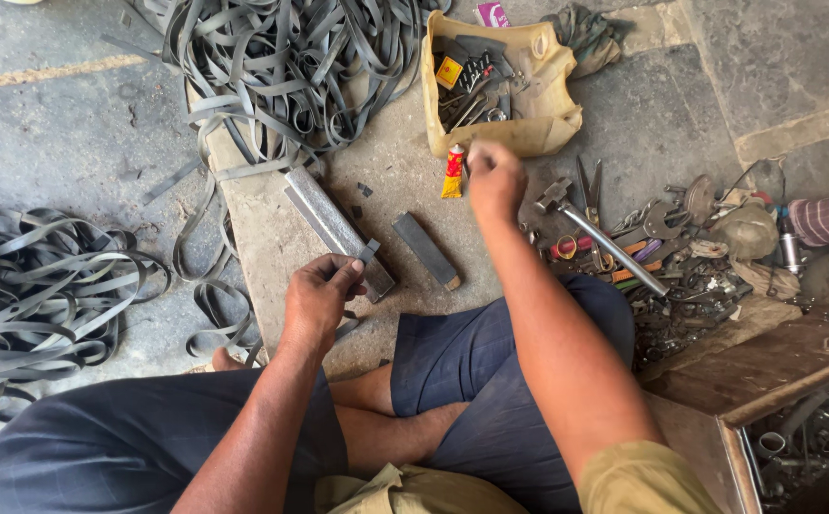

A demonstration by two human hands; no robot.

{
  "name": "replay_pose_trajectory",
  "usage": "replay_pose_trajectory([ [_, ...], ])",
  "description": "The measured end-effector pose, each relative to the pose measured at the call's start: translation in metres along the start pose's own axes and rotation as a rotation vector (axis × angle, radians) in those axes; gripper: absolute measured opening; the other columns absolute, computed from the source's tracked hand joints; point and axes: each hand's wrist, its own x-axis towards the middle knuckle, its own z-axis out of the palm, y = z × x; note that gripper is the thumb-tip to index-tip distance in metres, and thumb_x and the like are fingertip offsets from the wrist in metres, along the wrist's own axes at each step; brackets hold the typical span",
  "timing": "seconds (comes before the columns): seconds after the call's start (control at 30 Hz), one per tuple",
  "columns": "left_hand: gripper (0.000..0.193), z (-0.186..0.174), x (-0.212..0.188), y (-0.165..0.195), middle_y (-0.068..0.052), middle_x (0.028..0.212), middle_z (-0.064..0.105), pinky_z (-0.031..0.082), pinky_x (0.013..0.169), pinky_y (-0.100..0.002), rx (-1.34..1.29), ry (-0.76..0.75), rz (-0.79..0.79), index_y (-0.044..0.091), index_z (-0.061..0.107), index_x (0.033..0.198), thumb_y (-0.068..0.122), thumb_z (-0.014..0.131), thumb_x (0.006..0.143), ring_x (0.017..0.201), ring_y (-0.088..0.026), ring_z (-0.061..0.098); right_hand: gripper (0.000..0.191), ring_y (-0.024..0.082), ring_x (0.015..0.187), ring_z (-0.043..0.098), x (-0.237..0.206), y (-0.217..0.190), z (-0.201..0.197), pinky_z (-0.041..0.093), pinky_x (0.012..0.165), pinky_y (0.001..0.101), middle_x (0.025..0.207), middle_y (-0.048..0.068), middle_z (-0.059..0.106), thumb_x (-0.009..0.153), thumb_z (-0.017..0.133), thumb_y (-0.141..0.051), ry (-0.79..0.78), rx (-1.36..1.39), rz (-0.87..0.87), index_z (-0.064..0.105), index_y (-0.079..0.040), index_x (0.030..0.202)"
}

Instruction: The person sits on the floor and repairs bicycle tires by cutting rubber strips, applying glue, and pressing them onto the tire. The person uses a hammer, a metal file, and a tube of glue to complete the repair.

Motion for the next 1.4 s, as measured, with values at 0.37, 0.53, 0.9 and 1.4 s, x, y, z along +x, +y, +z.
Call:
replay_pose_trajectory([
  [0.37,0.017,-0.006,0.011,-0.011,-0.004,0.074,0.068,0.053,0.060,-0.027,-0.097,0.006,0.066,0.000,0.073,0.088,0.016,0.073,0.093,0.064,-0.013,0.066,0.056,0.039,0.112,0.063,-0.023,-0.005,0.000,0.052,0.092,0.0482,0.119,0.021,0.065,0.079,0.086,-0.033,-0.391,-0.673,0.198,0.059,-0.004,0.119],
  [0.53,0.017,-0.006,0.014,-0.014,-0.006,0.072,0.069,0.049,0.057,-0.029,0.077,0.066,-0.016,0.000,0.075,0.090,0.017,0.074,0.093,0.063,-0.012,0.064,0.064,0.040,0.103,0.061,-0.008,-0.003,0.009,0.049,0.087,0.0510,0.107,0.022,0.064,0.067,0.094,-0.033,-0.079,-0.423,-0.164,0.061,-0.001,0.111],
  [0.9,0.020,-0.009,0.033,-0.020,-0.003,0.069,0.069,0.050,0.058,-0.027,0.018,0.081,0.051,-0.001,0.074,0.084,0.017,0.075,0.091,0.060,-0.010,0.063,0.024,0.016,0.072,0.069,-0.022,-0.045,-0.004,0.055,0.064,0.0319,0.084,0.009,0.073,0.089,0.078,-0.020,-0.427,0.024,-0.019,0.063,-0.003,0.097],
  [1.4,0.021,-0.005,0.035,-0.021,-0.006,0.069,0.072,0.053,0.060,-0.028,0.104,0.100,0.091,-0.002,0.077,0.086,0.017,0.073,0.093,0.061,-0.012,0.066,0.014,0.010,0.074,0.063,-0.079,-0.052,-0.013,0.057,0.070,0.0284,0.092,0.002,0.068,0.099,0.073,-0.012,-0.643,0.868,0.379,0.067,-0.005,0.109],
])
